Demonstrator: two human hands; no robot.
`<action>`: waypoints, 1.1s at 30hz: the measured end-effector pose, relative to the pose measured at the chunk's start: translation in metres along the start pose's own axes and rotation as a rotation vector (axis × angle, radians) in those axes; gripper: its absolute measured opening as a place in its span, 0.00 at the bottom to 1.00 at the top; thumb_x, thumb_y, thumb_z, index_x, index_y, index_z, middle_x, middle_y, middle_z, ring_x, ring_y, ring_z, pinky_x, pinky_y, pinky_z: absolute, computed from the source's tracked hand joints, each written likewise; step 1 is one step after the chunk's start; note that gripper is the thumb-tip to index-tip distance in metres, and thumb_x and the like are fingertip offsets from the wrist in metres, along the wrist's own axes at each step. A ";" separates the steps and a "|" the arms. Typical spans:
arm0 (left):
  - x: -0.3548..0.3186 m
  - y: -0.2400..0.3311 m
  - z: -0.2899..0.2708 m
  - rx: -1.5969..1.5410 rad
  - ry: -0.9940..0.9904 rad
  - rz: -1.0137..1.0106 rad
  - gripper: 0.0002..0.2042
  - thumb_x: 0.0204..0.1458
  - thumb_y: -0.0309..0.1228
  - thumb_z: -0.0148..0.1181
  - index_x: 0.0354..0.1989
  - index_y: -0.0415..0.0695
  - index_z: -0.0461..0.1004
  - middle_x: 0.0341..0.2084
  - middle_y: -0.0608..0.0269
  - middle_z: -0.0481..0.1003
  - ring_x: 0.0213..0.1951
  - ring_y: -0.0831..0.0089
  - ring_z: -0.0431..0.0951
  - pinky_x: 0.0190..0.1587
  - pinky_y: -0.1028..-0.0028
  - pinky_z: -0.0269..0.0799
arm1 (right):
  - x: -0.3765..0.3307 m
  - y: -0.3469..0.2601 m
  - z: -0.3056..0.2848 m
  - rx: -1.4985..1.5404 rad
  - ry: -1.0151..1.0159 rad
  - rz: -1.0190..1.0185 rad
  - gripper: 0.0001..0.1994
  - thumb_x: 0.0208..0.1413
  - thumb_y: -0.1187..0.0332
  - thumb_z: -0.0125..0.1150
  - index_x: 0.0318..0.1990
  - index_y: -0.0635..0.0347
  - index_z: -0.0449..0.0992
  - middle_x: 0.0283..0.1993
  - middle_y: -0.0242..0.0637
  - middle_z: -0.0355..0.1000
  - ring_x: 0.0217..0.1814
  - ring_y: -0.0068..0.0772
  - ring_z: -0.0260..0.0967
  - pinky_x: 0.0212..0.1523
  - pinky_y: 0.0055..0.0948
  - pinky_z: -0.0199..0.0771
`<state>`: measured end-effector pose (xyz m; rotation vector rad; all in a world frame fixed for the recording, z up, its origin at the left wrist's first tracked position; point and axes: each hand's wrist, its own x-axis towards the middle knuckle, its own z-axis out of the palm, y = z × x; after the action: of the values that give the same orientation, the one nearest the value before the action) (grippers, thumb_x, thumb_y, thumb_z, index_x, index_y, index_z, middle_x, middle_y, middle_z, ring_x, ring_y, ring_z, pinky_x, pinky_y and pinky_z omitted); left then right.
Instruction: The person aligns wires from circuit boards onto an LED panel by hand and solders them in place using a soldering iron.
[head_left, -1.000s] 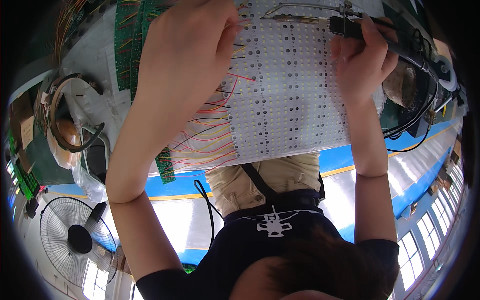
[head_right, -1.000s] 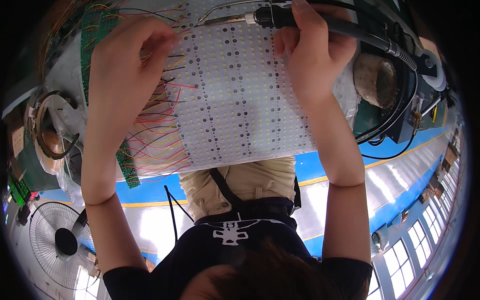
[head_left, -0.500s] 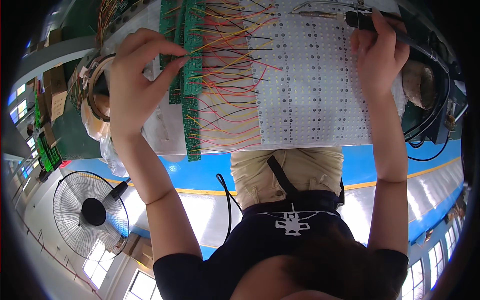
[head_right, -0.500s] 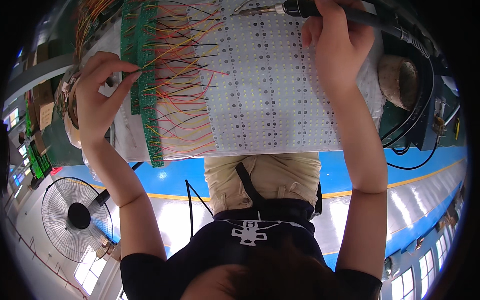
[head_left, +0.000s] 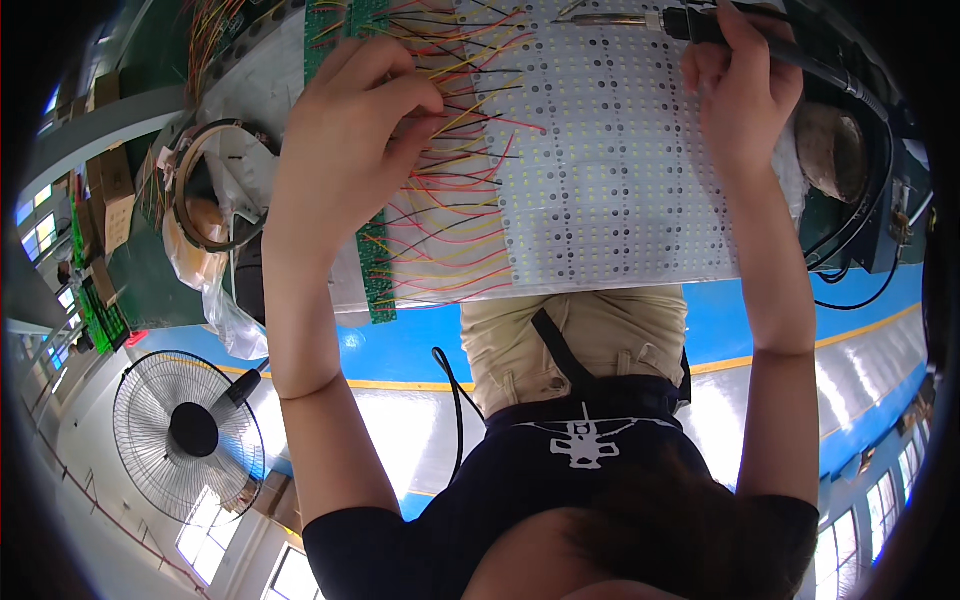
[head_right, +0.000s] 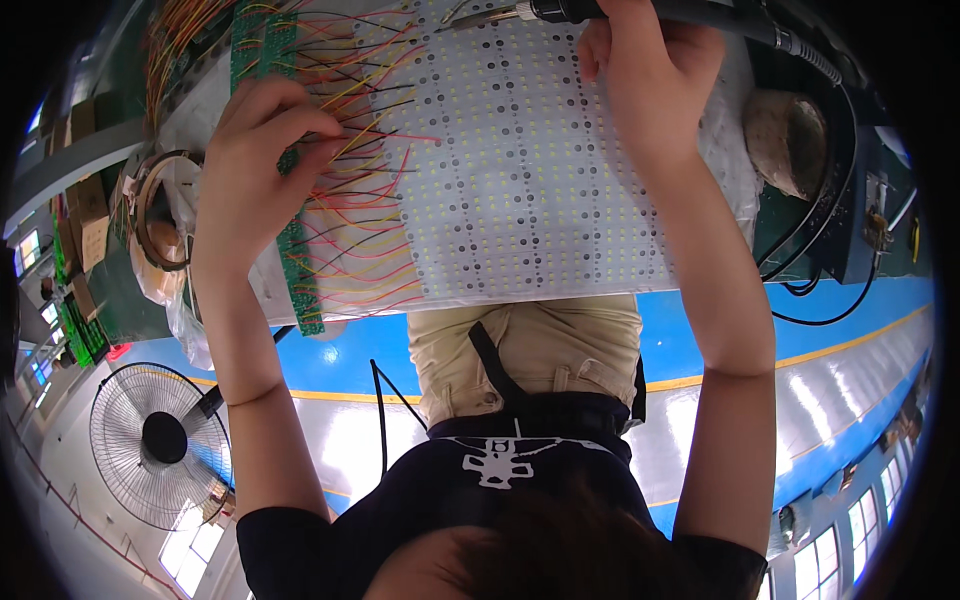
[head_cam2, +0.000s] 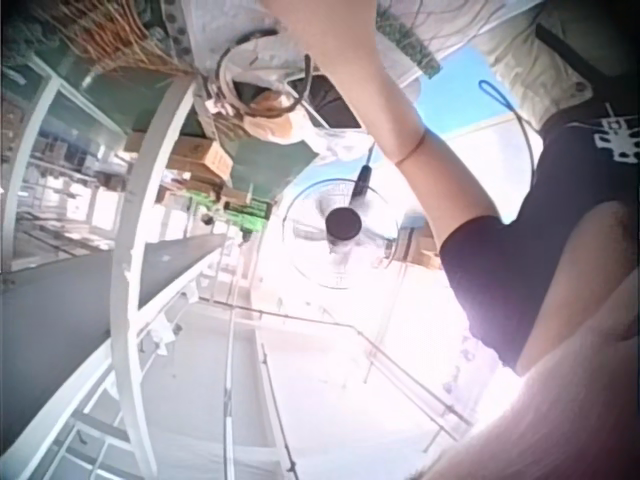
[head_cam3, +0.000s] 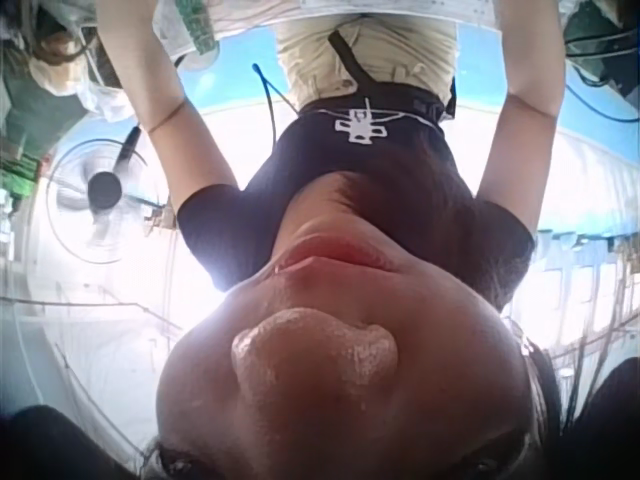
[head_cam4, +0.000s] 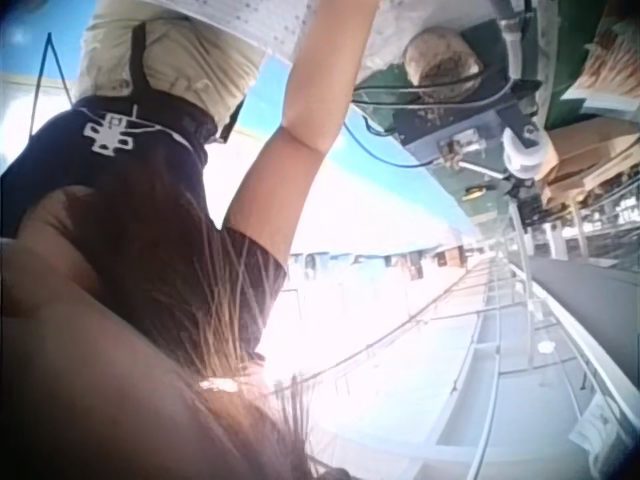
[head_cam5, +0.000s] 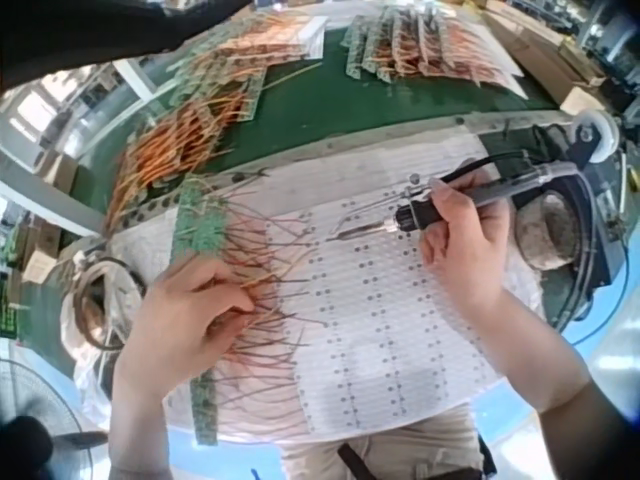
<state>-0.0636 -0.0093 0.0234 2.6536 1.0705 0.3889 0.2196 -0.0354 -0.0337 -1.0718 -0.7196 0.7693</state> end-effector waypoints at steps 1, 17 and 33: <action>0.002 0.001 0.002 -0.001 -0.017 0.013 0.08 0.44 0.21 0.71 0.34 0.43 0.81 0.35 0.62 0.75 0.42 0.61 0.76 0.44 0.64 0.72 | 0.002 0.002 -0.003 -0.001 0.009 0.038 0.11 0.65 0.70 0.61 0.31 0.55 0.64 0.14 0.26 0.56 0.12 0.20 0.52 0.15 0.26 0.57; 0.021 0.002 0.017 -0.150 0.038 -0.081 0.05 0.52 0.23 0.66 0.34 0.42 0.76 0.23 0.60 0.76 0.28 0.63 0.80 0.31 0.65 0.74 | 0.000 -0.002 -0.004 0.013 -0.079 0.054 0.11 0.64 0.72 0.59 0.31 0.57 0.64 0.14 0.27 0.57 0.11 0.20 0.51 0.13 0.26 0.57; 0.014 0.002 0.022 -0.386 0.006 -0.165 0.10 0.50 0.22 0.71 0.40 0.41 0.80 0.29 0.61 0.79 0.30 0.71 0.81 0.34 0.74 0.76 | 0.001 0.002 -0.006 -0.035 -0.049 0.036 0.10 0.64 0.71 0.59 0.31 0.56 0.64 0.14 0.26 0.57 0.10 0.19 0.51 0.12 0.24 0.57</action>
<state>-0.0454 -0.0042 0.0055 2.2123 1.0817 0.5114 0.2250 -0.0366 -0.0376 -1.1034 -0.7598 0.8182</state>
